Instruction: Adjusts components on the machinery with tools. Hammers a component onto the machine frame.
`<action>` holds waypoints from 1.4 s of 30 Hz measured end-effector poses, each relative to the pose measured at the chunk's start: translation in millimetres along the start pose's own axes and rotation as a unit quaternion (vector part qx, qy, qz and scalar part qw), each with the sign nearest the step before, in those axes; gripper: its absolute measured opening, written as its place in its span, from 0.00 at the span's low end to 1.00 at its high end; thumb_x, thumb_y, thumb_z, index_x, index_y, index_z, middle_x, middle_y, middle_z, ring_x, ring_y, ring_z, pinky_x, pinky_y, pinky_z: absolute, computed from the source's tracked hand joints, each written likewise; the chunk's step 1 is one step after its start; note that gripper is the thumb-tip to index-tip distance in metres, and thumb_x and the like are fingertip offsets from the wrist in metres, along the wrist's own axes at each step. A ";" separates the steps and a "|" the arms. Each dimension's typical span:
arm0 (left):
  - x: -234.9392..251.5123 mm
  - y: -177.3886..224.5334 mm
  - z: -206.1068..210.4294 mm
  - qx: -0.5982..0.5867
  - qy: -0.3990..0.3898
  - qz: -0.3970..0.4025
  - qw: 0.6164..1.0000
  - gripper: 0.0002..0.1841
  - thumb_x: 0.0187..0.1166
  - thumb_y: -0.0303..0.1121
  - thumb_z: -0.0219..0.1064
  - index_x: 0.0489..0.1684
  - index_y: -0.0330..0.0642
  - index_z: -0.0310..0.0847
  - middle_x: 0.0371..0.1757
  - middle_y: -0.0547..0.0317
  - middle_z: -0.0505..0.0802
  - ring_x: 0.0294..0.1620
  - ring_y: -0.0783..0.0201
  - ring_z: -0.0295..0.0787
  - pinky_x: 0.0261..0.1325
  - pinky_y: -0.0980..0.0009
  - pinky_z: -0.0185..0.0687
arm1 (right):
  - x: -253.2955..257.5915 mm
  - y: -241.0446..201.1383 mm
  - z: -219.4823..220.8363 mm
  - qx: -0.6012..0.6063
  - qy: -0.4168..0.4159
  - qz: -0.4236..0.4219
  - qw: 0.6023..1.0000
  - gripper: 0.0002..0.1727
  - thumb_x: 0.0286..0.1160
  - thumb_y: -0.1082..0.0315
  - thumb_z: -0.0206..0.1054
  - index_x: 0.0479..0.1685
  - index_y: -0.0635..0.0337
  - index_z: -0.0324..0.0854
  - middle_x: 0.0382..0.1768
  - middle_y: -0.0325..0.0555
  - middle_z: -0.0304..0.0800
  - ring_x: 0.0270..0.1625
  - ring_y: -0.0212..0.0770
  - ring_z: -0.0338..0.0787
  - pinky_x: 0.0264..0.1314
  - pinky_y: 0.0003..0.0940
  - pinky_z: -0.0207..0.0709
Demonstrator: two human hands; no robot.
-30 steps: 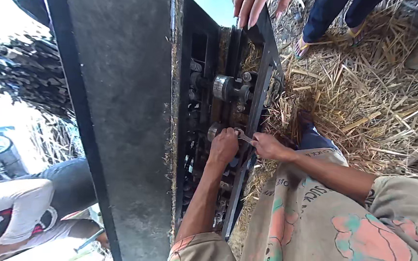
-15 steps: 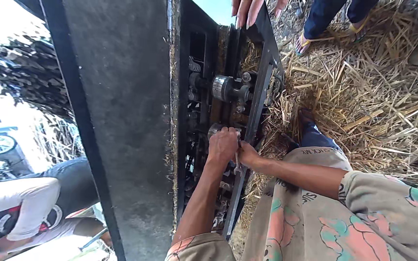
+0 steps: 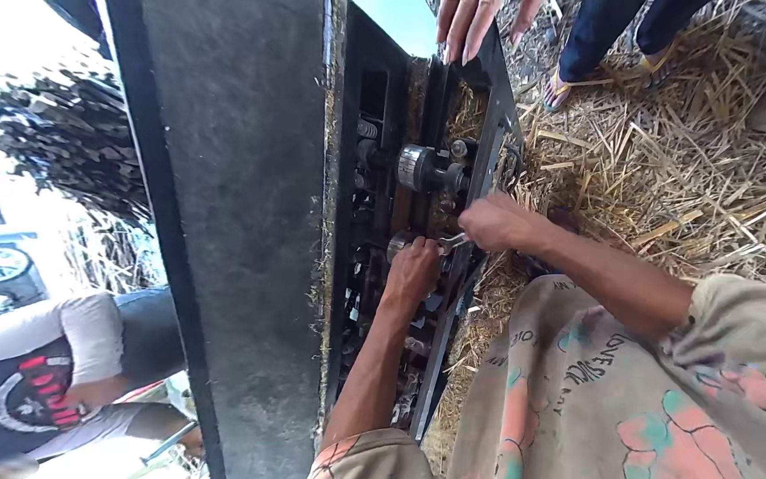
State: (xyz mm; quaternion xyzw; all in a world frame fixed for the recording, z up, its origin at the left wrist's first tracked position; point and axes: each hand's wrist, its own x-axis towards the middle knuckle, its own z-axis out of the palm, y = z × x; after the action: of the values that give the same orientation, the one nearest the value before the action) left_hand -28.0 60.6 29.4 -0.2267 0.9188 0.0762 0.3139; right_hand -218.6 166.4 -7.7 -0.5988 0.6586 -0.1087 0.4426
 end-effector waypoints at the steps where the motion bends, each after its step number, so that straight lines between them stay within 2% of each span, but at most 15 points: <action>1: 1.9 -2.0 0.7 -0.016 0.003 -0.009 1.000 0.15 0.90 0.39 0.60 0.47 0.34 0.85 0.48 0.40 0.90 0.48 0.40 0.92 0.51 0.41 0.88 | -6.0 3.8 10.4 0.039 0.003 0.020 0.999 0.12 0.84 0.60 0.63 0.42 0.59 0.86 0.37 0.56 0.91 0.46 0.61 0.92 0.46 0.66 0.81; 3: -0.9 -4.7 5.7 -0.047 0.005 -0.020 0.999 0.19 0.92 0.43 0.57 0.48 0.33 0.85 0.49 0.39 0.90 0.49 0.39 0.92 0.52 0.40 0.88 | -15.9 8.3 44.2 0.144 -0.018 0.053 0.988 0.13 0.88 0.59 0.60 0.51 0.58 0.85 0.40 0.56 0.91 0.48 0.60 0.92 0.50 0.65 0.83; 7: -4.9 -4.7 6.2 -0.067 0.003 -0.033 0.997 0.21 0.94 0.44 0.50 0.47 0.35 0.84 0.50 0.40 0.90 0.50 0.42 0.92 0.52 0.41 0.88 | -17.7 -8.3 108.3 0.303 0.010 0.101 0.948 0.13 0.90 0.60 0.59 0.57 0.58 0.80 0.36 0.54 0.91 0.40 0.54 0.94 0.47 0.60 0.87; 11: -5.1 -2.6 -5.6 -0.072 -0.010 -0.043 0.996 0.22 0.95 0.43 0.49 0.46 0.35 0.84 0.50 0.39 0.90 0.51 0.41 0.91 0.54 0.41 0.86 | -13.6 -35.9 125.5 0.393 -0.007 0.135 0.910 0.18 0.94 0.58 0.50 0.66 0.60 0.74 0.42 0.55 0.92 0.45 0.53 0.94 0.54 0.55 0.87; 18: -6.7 9.8 -11.0 -0.082 -0.021 -0.079 0.993 0.23 0.94 0.45 0.52 0.40 0.34 0.83 0.41 0.39 0.90 0.46 0.39 0.91 0.50 0.39 0.85 | 6.0 -63.7 128.6 0.534 -0.046 0.160 0.829 0.19 0.97 0.59 0.45 0.71 0.62 0.69 0.46 0.53 0.92 0.45 0.43 0.95 0.54 0.41 0.88; 20: 2.1 7.4 -3.8 -0.060 -0.033 -0.072 0.995 0.21 0.94 0.42 0.53 0.41 0.32 0.83 0.44 0.37 0.90 0.49 0.39 0.91 0.53 0.40 0.85 | 9.6 -52.6 120.7 0.517 -0.084 0.141 0.840 0.18 0.97 0.60 0.46 0.73 0.61 0.67 0.42 0.54 0.91 0.39 0.43 0.94 0.47 0.41 0.88; 22: 8.0 3.1 2.7 -0.033 -0.039 -0.051 0.997 0.19 0.93 0.39 0.54 0.45 0.31 0.84 0.48 0.37 0.90 0.52 0.38 0.91 0.56 0.41 0.86 | 9.7 -30.6 94.7 0.425 -0.125 0.111 0.890 0.17 0.94 0.64 0.49 0.72 0.62 0.70 0.39 0.56 0.89 0.35 0.49 0.92 0.42 0.47 0.87; 25: 11.6 0.2 5.6 -0.016 -0.039 -0.039 0.998 0.16 0.90 0.37 0.56 0.48 0.33 0.85 0.51 0.39 0.90 0.53 0.41 0.92 0.56 0.43 0.87 | 15.6 -2.2 39.4 0.153 -0.113 0.053 0.980 0.11 0.85 0.67 0.60 0.56 0.60 0.82 0.42 0.58 0.90 0.45 0.60 0.92 0.47 0.65 0.84; 27: 10.7 -0.4 4.3 -0.020 -0.034 -0.031 0.999 0.15 0.90 0.37 0.57 0.50 0.32 0.85 0.52 0.39 0.90 0.53 0.40 0.92 0.57 0.42 0.87 | 17.3 0.8 8.3 0.012 -0.053 0.013 0.998 0.08 0.81 0.66 0.63 0.49 0.58 0.85 0.43 0.59 0.91 0.51 0.65 0.91 0.49 0.70 0.80; 30: 8.6 -2.5 4.0 -0.017 -0.015 -0.014 1.000 0.15 0.89 0.37 0.59 0.47 0.32 0.85 0.50 0.39 0.90 0.50 0.40 0.92 0.55 0.43 0.88 | 8.9 -8.6 -12.4 -0.078 -0.010 -0.023 0.997 0.07 0.81 0.67 0.64 0.43 0.60 0.86 0.38 0.58 0.90 0.47 0.63 0.91 0.45 0.64 0.79; 32: 5.8 -3.1 5.7 -0.031 -0.018 -0.027 0.999 0.17 0.91 0.40 0.56 0.48 0.33 0.85 0.50 0.40 0.90 0.51 0.40 0.92 0.54 0.42 0.88 | -3.8 -7.9 0.3 -0.043 -0.010 0.013 0.999 0.07 0.80 0.68 0.63 0.46 0.60 0.85 0.37 0.57 0.90 0.46 0.63 0.91 0.44 0.65 0.80; 34: 5.6 -6.5 7.7 -0.081 -0.024 -0.048 0.995 0.21 0.93 0.43 0.52 0.47 0.33 0.84 0.48 0.40 0.90 0.52 0.41 0.91 0.56 0.41 0.86 | -13.2 -3.1 21.8 0.027 -0.031 0.058 0.997 0.10 0.84 0.64 0.61 0.55 0.57 0.82 0.41 0.57 0.91 0.49 0.63 0.92 0.48 0.66 0.83; 36: 2.8 -9.8 10.7 -0.158 -0.015 -0.058 0.986 0.25 0.95 0.45 0.47 0.42 0.33 0.83 0.42 0.41 0.90 0.47 0.43 0.91 0.55 0.40 0.85 | -19.6 0.0 54.7 0.127 -0.031 0.083 0.988 0.12 0.87 0.60 0.60 0.57 0.56 0.82 0.42 0.57 0.91 0.49 0.61 0.92 0.50 0.66 0.83; 39: 4.8 -11.8 12.3 -0.221 -0.020 -0.092 0.971 0.26 0.96 0.47 0.47 0.37 0.34 0.81 0.33 0.43 0.88 0.39 0.44 0.89 0.48 0.40 0.83 | -17.5 -5.4 101.1 0.274 -0.008 0.116 0.955 0.14 0.90 0.58 0.58 0.59 0.57 0.81 0.37 0.54 0.92 0.39 0.55 0.94 0.44 0.61 0.88; 42: 7.1 -9.5 6.3 -0.215 -0.039 -0.113 0.969 0.25 0.95 0.47 0.50 0.35 0.35 0.80 0.30 0.44 0.86 0.36 0.44 0.87 0.45 0.40 0.82 | -12.8 -18.3 125.3 0.381 -0.026 0.131 0.915 0.16 0.93 0.58 0.54 0.65 0.59 0.75 0.39 0.53 0.93 0.38 0.50 0.95 0.45 0.53 0.90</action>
State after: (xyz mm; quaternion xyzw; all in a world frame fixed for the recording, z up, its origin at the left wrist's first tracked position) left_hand -25.1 51.4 20.1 -0.3878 0.8363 0.2449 0.3004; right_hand -117.9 221.4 -62.9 -0.2958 0.6282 -0.2765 0.6644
